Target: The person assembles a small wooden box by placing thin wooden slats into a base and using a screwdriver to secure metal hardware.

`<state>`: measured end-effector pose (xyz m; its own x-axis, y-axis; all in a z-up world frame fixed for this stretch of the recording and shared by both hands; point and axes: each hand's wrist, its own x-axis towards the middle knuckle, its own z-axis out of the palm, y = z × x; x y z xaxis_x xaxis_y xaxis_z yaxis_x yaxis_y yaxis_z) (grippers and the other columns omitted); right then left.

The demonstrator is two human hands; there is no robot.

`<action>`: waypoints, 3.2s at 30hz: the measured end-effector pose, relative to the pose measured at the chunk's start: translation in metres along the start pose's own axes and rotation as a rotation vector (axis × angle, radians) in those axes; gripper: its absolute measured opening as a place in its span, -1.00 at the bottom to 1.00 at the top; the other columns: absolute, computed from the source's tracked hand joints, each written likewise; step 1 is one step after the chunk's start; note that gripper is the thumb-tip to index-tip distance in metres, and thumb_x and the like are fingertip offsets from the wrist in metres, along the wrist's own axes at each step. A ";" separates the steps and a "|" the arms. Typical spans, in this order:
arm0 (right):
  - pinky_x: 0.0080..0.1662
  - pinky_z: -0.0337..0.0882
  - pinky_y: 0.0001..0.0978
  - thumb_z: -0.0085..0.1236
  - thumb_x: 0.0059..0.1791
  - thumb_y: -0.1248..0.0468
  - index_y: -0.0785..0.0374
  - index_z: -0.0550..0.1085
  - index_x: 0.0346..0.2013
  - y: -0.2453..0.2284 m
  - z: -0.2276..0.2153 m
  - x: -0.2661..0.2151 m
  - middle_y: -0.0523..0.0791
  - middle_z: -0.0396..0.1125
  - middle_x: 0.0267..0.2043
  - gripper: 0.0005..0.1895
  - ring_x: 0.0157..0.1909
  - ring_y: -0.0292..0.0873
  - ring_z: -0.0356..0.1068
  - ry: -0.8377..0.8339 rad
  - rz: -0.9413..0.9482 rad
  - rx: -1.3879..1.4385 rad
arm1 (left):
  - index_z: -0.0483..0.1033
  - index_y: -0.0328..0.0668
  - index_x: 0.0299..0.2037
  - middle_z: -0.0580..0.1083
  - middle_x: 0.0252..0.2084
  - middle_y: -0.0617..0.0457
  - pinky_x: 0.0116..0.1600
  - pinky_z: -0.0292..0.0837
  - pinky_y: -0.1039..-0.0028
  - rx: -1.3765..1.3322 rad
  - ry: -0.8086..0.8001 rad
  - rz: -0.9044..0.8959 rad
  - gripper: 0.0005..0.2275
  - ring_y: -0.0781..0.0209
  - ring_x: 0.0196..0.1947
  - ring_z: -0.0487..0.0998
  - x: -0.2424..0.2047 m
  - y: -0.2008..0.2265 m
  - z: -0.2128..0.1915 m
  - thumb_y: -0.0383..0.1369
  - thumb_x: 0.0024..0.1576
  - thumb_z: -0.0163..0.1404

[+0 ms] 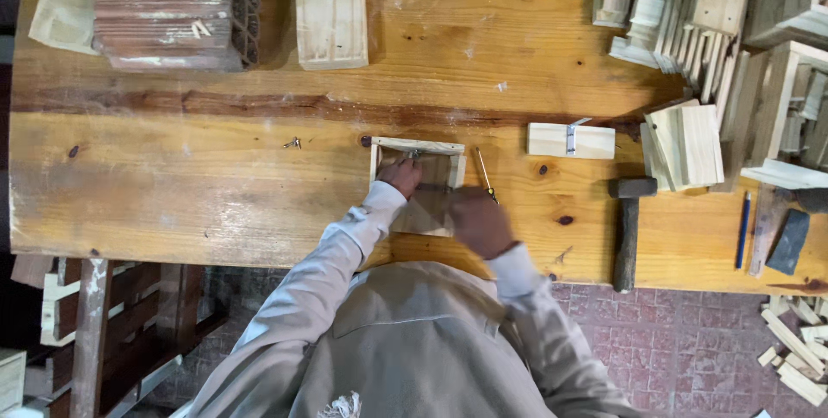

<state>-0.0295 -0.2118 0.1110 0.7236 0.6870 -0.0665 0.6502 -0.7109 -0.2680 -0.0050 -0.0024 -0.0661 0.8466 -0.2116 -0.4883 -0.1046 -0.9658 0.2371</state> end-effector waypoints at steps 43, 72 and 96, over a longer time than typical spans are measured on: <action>-0.29 0.52 -0.15 0.15 0.03 0.18 0.08 0.45 -0.24 0.043 -0.024 0.083 -0.05 0.25 -0.18 -0.91 -0.15 0.08 0.43 -0.098 -0.387 -0.136 | 0.05 -0.03 0.41 0.18 0.40 0.00 0.38 0.33 0.20 0.171 -0.132 -0.011 -0.51 -0.06 0.46 0.12 0.064 -0.037 0.084 -0.21 0.30 -0.12; -0.31 0.44 -0.14 0.09 0.04 0.07 0.02 0.46 -0.43 0.022 -0.007 0.120 -0.12 0.32 -0.29 -0.80 -0.25 0.00 0.42 -0.080 -0.671 -0.235 | 0.63 0.00 -0.19 0.63 -0.19 0.19 0.05 0.50 0.52 0.037 0.065 -0.365 -0.79 0.26 -0.05 0.63 0.069 0.013 0.046 -0.34 0.27 -0.15; -0.42 0.49 -0.23 0.07 0.05 0.17 0.14 0.43 -0.31 -0.058 -0.107 0.084 -0.17 0.38 -0.61 -0.87 -0.52 -0.05 0.51 -0.001 -0.400 -0.351 | 0.52 0.03 0.17 0.47 0.27 0.13 0.31 0.43 0.29 0.024 -0.326 -0.074 -0.54 0.17 0.32 0.44 0.074 -0.014 -0.009 0.05 0.24 -0.20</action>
<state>0.0186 -0.1291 0.2238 0.4030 0.9148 -0.0257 0.9139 -0.4007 0.0653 0.0643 -0.0032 -0.0981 0.6410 -0.1738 -0.7476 -0.0646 -0.9828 0.1731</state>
